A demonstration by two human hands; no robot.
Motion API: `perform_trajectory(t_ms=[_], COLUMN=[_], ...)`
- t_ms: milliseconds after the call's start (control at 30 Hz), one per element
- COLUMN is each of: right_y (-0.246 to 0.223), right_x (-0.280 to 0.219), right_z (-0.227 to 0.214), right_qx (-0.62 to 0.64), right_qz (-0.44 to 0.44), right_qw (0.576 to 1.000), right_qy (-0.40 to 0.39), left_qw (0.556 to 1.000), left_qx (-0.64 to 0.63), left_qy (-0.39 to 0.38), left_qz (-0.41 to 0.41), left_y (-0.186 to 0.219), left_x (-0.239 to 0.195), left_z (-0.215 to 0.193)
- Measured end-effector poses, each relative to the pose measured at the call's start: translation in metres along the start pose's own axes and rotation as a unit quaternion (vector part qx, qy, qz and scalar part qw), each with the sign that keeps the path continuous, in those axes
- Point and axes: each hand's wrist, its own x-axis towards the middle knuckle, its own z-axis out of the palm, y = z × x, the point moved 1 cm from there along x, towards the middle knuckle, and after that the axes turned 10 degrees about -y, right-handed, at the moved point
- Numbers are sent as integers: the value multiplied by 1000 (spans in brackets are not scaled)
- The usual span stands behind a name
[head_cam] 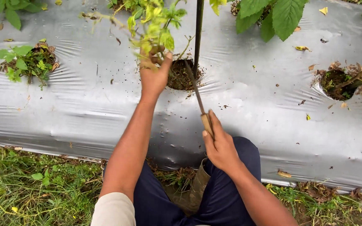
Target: Weeding and pruning plants in an agricultural field using a knife and hands
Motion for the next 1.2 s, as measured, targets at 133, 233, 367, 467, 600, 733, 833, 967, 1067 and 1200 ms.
perform_trajectory(t_ms=[133,233,367,467,600,733,833,967,1067,1200], right_y=[-2,-2,-2,-25,6,6,29,22,16,4], right_x=[41,61,70,80,80,74,72,60,41,-3], right_z=[4,11,21,21,31,29,35,24,18,23], right_qx=[-40,-66,-68,-136,-227,-180,-178,-168,-118,-94], right_qz=[-9,-18,-97,-26,55,-80,-38,-28,6,85], right_qw=[998,996,993,989,968,980,983,985,993,992], right_qy=[-45,-61,13,-59,-88,29,-18,-16,-4,-17], left_qw=[999,998,999,999,999,999,996,965,960,943], left_qx=[-35,-21,-4,-10,16,-27,-63,-160,-200,-269], left_qy=[22,37,34,35,42,14,-44,-145,-136,-142], left_qz=[1,-39,-28,21,14,20,47,148,143,133], left_y=[-7,1,-4,-1,-12,-13,-28,18,17,18], left_x=[-1,-5,-1,-7,-5,-5,-4,-19,-21,-12], left_z=[-11,-15,-17,-21,-19,-21,-25,-40,-59,-68])
